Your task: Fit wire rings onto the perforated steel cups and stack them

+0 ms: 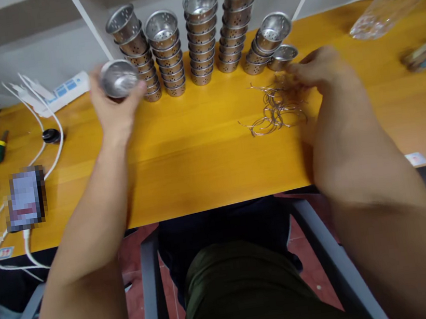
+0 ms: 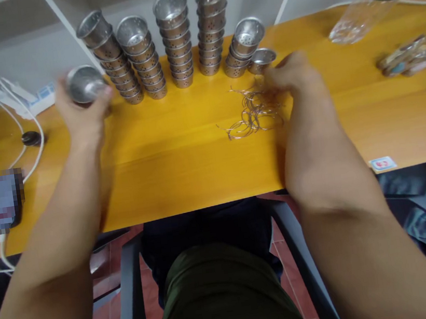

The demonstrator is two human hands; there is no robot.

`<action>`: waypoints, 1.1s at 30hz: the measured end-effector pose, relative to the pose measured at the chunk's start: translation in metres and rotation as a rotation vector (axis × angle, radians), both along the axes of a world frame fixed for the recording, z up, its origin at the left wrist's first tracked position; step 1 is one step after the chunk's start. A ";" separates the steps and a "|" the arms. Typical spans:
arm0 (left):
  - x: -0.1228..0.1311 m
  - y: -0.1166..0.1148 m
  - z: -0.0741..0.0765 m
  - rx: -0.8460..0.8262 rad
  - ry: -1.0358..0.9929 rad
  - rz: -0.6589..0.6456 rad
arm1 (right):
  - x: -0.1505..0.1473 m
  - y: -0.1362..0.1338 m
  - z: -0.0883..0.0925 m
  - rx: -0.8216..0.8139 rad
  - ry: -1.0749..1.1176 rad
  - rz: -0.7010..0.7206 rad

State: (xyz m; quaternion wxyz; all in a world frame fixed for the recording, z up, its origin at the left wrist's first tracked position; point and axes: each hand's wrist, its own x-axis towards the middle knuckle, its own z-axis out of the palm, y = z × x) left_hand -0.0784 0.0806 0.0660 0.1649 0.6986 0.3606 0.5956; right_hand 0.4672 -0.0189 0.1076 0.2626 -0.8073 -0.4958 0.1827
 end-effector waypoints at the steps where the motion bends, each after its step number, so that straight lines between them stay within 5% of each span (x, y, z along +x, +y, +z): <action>1: 0.017 -0.016 -0.005 -0.056 0.058 -0.120 | 0.000 0.000 0.001 -0.083 -0.016 -0.039; 5: 0.070 -0.063 -0.042 -0.174 0.139 -0.295 | -0.016 -0.002 0.006 -0.196 -0.050 0.085; 9: 0.086 -0.076 -0.067 -0.269 0.145 -0.302 | -0.034 -0.002 0.006 -0.170 -0.072 0.161; 16: 0.076 -0.071 -0.062 -0.238 0.173 -0.296 | -0.054 -0.012 0.016 -0.152 -0.158 0.350; 22: 0.078 -0.074 -0.062 -0.249 0.199 -0.273 | -0.060 -0.010 0.014 0.036 -0.239 0.333; 30: 0.079 -0.076 -0.066 -0.247 0.166 -0.325 | -0.068 -0.002 -0.005 0.379 -0.034 0.583; 33: 0.080 -0.079 -0.062 -0.335 0.125 -0.369 | -0.086 0.000 -0.018 0.464 0.200 0.613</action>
